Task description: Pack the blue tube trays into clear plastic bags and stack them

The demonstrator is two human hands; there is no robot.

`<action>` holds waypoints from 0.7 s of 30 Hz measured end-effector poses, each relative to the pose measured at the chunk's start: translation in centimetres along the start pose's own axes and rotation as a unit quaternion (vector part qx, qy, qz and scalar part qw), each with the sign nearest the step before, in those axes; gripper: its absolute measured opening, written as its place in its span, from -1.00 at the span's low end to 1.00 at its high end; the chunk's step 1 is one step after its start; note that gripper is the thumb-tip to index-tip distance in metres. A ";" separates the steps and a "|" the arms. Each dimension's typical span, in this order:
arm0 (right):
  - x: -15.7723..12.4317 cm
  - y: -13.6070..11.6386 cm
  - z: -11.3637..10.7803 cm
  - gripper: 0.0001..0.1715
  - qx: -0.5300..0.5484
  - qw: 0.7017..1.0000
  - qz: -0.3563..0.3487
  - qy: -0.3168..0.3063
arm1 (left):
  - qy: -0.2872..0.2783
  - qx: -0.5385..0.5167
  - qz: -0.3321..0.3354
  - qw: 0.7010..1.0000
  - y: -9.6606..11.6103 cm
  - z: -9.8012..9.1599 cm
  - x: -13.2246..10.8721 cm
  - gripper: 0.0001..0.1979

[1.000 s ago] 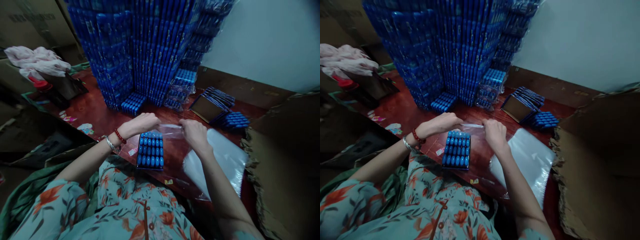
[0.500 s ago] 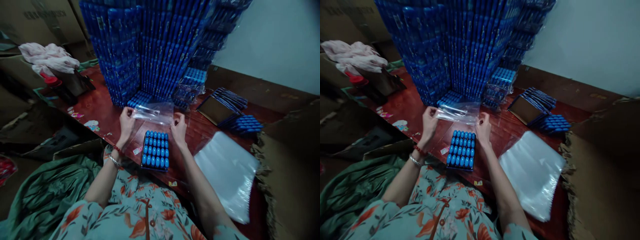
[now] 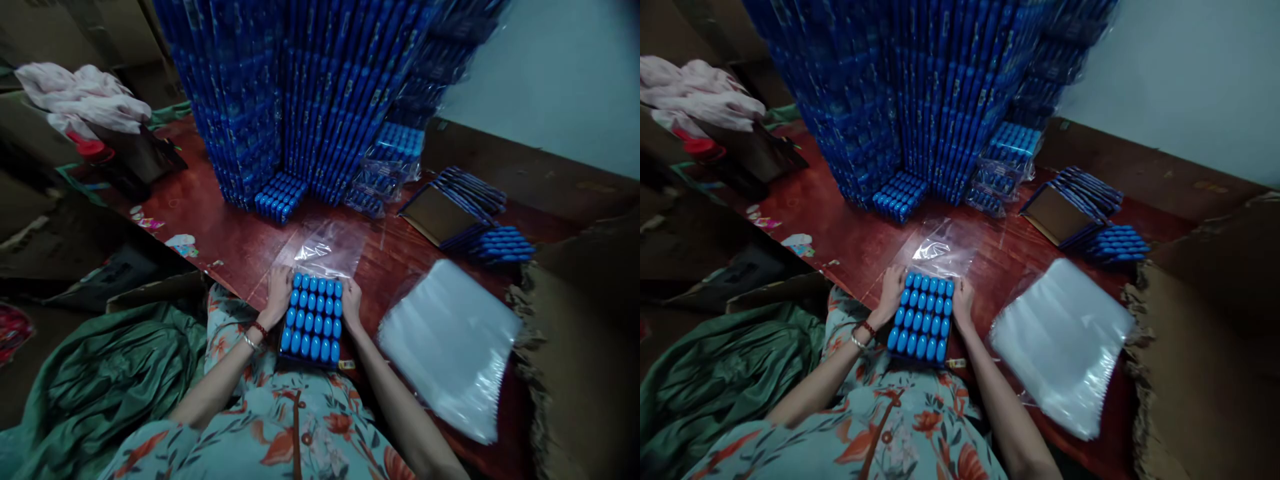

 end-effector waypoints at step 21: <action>-0.7 1.9 -1.4 -0.65 -0.027 0.989 0.077 -0.124 | -0.058 0.060 -0.078 0.993 0.3 -2.2 -4.4 -0.93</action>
Point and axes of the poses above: each hand's wrist, its own x-axis towards the middle knuckle, its own z-axis out of the palm, y = z × x, the point moved 1 cm from there along x, towards the middle knuckle, and after that the axes turned 6 degrees about z, right-handed, at the moved point
